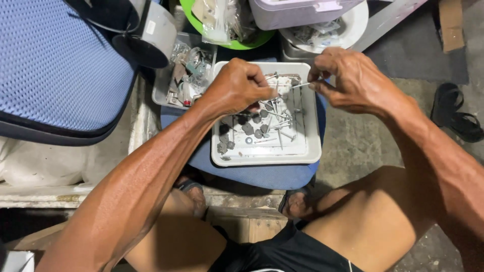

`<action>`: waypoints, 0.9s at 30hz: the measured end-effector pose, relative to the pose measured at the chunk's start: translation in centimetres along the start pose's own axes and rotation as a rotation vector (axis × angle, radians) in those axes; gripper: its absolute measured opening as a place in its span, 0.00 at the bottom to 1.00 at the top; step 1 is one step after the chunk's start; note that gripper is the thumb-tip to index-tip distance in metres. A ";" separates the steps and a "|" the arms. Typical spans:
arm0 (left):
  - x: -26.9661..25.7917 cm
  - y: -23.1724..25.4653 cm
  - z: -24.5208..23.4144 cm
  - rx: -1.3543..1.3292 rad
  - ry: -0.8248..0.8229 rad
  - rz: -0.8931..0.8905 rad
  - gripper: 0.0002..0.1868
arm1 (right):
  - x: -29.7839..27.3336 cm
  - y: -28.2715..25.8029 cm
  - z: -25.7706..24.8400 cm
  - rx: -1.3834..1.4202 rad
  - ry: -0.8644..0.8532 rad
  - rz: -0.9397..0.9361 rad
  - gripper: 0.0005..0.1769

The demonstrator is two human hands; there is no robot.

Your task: Sorting and inspecting various small metal hardware components like screws, bolts, and brackets in a tray.

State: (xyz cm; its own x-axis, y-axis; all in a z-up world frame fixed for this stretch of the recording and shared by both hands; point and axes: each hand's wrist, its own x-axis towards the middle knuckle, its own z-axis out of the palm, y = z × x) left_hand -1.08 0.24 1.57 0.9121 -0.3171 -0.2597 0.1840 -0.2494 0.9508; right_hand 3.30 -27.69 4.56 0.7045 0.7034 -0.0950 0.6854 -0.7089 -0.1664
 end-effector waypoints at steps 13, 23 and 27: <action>3.0 -7.5 -0.7 0.689 -0.039 0.196 0.11 | 2.8 -0.9 8.0 0.297 0.122 -0.075 0.07; 1.5 -7.3 2.0 0.733 -0.317 0.274 0.03 | 8.2 -0.8 13.4 0.067 -0.024 -0.093 0.17; 2.6 -8.6 3.2 0.867 -0.368 0.460 0.04 | 6.2 -1.6 9.6 0.347 -0.001 0.078 0.13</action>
State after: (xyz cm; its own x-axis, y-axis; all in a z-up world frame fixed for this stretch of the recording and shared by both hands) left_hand -1.43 -1.40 -7.80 0.6330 -0.7703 -0.0774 -0.6109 -0.5584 0.5612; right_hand 4.82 -21.70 -5.20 0.7522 0.6476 -0.1215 0.5258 -0.7011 -0.4817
